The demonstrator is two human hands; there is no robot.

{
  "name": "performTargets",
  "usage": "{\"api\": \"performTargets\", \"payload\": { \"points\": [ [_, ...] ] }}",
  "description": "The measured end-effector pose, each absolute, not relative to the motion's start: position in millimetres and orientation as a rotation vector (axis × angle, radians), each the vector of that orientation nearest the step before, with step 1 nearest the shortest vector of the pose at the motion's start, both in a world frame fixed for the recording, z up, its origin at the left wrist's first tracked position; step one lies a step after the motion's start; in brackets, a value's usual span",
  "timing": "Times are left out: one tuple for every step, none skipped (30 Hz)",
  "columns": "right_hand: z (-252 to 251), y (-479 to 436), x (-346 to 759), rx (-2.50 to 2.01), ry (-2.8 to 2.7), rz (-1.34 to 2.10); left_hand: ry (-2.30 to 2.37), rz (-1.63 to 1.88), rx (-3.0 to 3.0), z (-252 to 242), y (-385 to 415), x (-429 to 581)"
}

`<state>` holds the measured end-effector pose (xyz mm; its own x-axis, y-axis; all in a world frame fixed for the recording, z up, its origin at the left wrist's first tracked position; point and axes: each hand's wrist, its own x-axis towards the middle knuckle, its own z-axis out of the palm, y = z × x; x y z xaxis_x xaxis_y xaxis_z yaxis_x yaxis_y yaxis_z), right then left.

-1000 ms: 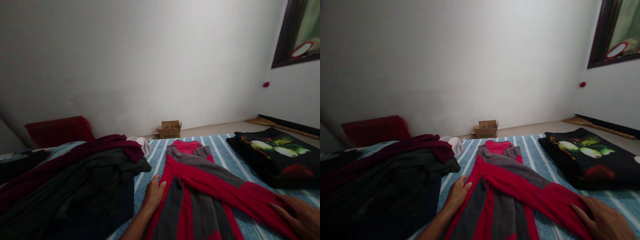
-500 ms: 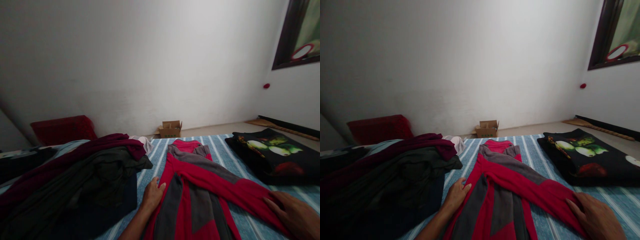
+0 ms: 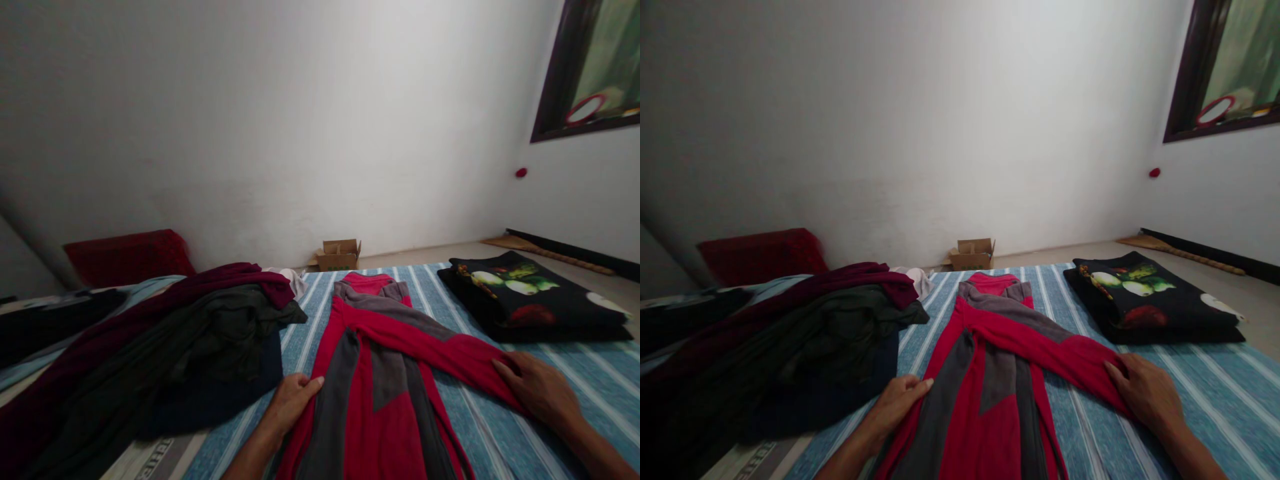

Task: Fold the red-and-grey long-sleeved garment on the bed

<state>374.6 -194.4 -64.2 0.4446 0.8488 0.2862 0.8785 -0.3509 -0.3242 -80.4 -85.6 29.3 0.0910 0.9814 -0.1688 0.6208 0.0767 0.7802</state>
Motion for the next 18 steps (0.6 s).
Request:
{"api": "performTargets", "payload": {
  "points": [
    [-64,-195,374,-2.278,-1.455,-0.091,1.577,0.625,1.582,32,-93,-81],
    [-64,-195,374,-2.284,-1.454,-0.087,1.540,0.633,1.536,34,-100,-81],
    [-63,-195,374,-2.290,-1.453,-0.083,1.505,0.637,1.491,35,-105,-81],
    [-63,-195,374,-2.298,-1.453,-0.077,1.480,0.634,1.450,37,-110,-81],
    [-63,-195,373,-2.311,-1.450,-0.070,1.460,0.629,1.415,38,-114,-82],
    [-63,-195,373,-2.322,-1.449,-0.063,1.442,0.624,1.385,38,-117,-82],
    [-63,-195,373,-2.331,-1.452,-0.058,1.427,0.620,1.363,38,-120,-82],
    [-62,-194,373,-2.340,-1.454,-0.059,1.413,0.619,1.351,38,-122,-82],
    [-62,-194,373,-2.348,-1.457,-0.063,1.403,0.616,1.346,37,-123,-83],
    [-61,-194,373,-2.352,-1.464,-0.068,1.395,0.616,1.353,37,-125,-83],
    [-61,-194,373,-2.351,-1.472,-0.074,1.392,0.619,1.371,36,-126,-83],
    [-60,-194,373,-2.347,-1.480,-0.078,1.400,0.625,1.401,35,-126,-84],
    [-60,-195,372,-2.340,-1.489,-0.080,1.421,0.630,1.442,33,-127,-84],
    [-60,-195,372,-2.329,-1.494,-0.084,1.452,0.637,1.491,32,-127,-85],
    [-60,-195,372,-2.317,-1.497,-0.087,1.481,0.641,1.542,31,-127,-85],
    [-61,-196,372,-2.306,-1.496,-0.090,1.504,0.644,1.588,29,-126,-86],
    [-61,-196,372,-2.290,-1.477,-0.104,1.521,0.645,1.619,28,-126,-87],
    [-61,-196,372,-2.272,-1.461,-0.117,1.527,0.646,1.635,26,-125,-87]
  ]
}}
